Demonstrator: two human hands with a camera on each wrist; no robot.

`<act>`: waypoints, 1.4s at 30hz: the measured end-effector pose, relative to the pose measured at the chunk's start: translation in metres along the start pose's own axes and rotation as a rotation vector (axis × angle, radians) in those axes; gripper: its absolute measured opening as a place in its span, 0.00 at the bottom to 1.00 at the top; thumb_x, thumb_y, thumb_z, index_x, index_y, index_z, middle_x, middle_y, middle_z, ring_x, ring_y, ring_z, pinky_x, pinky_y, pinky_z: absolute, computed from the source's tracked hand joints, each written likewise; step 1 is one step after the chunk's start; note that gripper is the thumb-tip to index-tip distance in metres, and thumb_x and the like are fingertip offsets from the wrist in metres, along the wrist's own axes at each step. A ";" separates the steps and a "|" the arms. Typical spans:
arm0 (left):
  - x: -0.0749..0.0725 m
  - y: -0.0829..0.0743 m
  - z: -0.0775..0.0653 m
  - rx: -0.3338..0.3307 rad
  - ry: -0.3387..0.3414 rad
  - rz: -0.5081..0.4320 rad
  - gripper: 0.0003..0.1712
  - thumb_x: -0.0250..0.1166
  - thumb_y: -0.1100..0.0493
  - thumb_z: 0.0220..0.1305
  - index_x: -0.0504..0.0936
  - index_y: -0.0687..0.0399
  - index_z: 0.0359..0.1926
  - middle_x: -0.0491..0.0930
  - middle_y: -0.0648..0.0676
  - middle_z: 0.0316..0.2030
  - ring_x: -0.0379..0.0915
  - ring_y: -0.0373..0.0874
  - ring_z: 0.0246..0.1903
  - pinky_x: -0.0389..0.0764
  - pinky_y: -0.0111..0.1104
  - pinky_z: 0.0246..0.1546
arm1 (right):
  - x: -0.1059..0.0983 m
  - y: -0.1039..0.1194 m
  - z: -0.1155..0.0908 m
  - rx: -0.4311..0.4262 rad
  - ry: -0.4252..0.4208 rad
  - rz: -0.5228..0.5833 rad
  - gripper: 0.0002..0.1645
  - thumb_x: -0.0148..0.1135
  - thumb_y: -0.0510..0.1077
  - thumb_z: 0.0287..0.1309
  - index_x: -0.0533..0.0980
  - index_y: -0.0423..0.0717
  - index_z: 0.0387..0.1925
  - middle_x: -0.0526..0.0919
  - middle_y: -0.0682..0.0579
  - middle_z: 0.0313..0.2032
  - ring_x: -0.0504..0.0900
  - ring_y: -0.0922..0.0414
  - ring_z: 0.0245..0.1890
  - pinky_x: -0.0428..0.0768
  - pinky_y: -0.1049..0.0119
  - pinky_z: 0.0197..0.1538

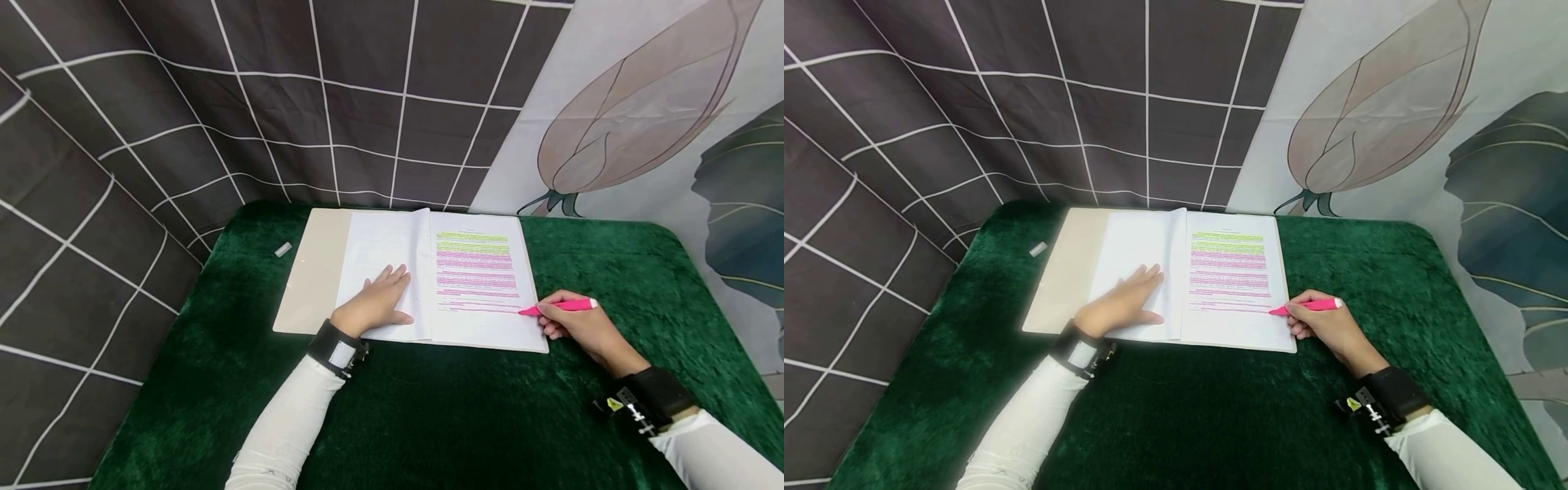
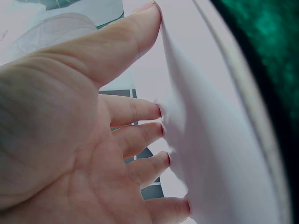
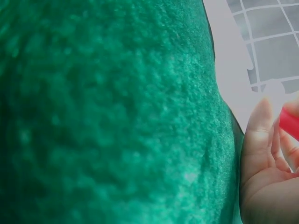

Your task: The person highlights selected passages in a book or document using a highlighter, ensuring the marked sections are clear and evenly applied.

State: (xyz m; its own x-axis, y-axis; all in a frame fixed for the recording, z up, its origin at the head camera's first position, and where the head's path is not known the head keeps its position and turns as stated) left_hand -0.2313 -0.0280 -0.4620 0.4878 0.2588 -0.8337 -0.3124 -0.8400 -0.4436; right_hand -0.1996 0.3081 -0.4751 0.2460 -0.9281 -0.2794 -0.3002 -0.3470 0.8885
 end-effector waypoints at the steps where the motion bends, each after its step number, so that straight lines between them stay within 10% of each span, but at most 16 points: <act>1: 0.000 0.000 0.000 0.001 0.000 0.001 0.52 0.72 0.46 0.66 0.55 0.59 0.81 0.43 0.56 0.83 0.34 0.57 0.82 0.48 0.64 0.76 | 0.000 0.000 0.000 -0.002 0.002 0.002 0.22 0.63 0.51 0.72 0.77 0.33 0.49 0.86 0.57 0.30 0.83 0.65 0.25 0.86 0.69 0.32; 23: 0.001 0.001 0.000 -0.007 0.001 0.004 0.52 0.71 0.45 0.66 0.55 0.58 0.81 0.44 0.55 0.83 0.34 0.56 0.83 0.48 0.63 0.77 | 0.004 0.003 -0.004 -0.070 0.075 0.276 0.06 0.60 0.45 0.75 0.81 0.48 0.43 0.86 0.56 0.30 0.83 0.64 0.26 0.84 0.71 0.31; 42: 0.001 0.001 0.002 -0.021 0.007 0.000 0.53 0.72 0.45 0.66 0.54 0.57 0.81 0.43 0.54 0.83 0.33 0.55 0.83 0.46 0.63 0.77 | 0.064 0.043 0.011 -0.181 0.061 0.064 0.20 0.63 0.50 0.73 0.76 0.34 0.46 0.86 0.48 0.30 0.83 0.62 0.24 0.86 0.68 0.33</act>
State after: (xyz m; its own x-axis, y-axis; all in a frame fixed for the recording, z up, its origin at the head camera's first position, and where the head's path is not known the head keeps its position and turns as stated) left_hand -0.2325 -0.0279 -0.4641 0.4935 0.2551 -0.8315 -0.2953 -0.8501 -0.4361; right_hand -0.2066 0.2323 -0.4589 0.2882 -0.9360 -0.2022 -0.1483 -0.2523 0.9562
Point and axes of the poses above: each hand's wrist, its own z-axis towards the middle knuckle, its own x-axis out of the palm, y = z × x, the point moved 9 cm from there along z, towards the middle knuckle
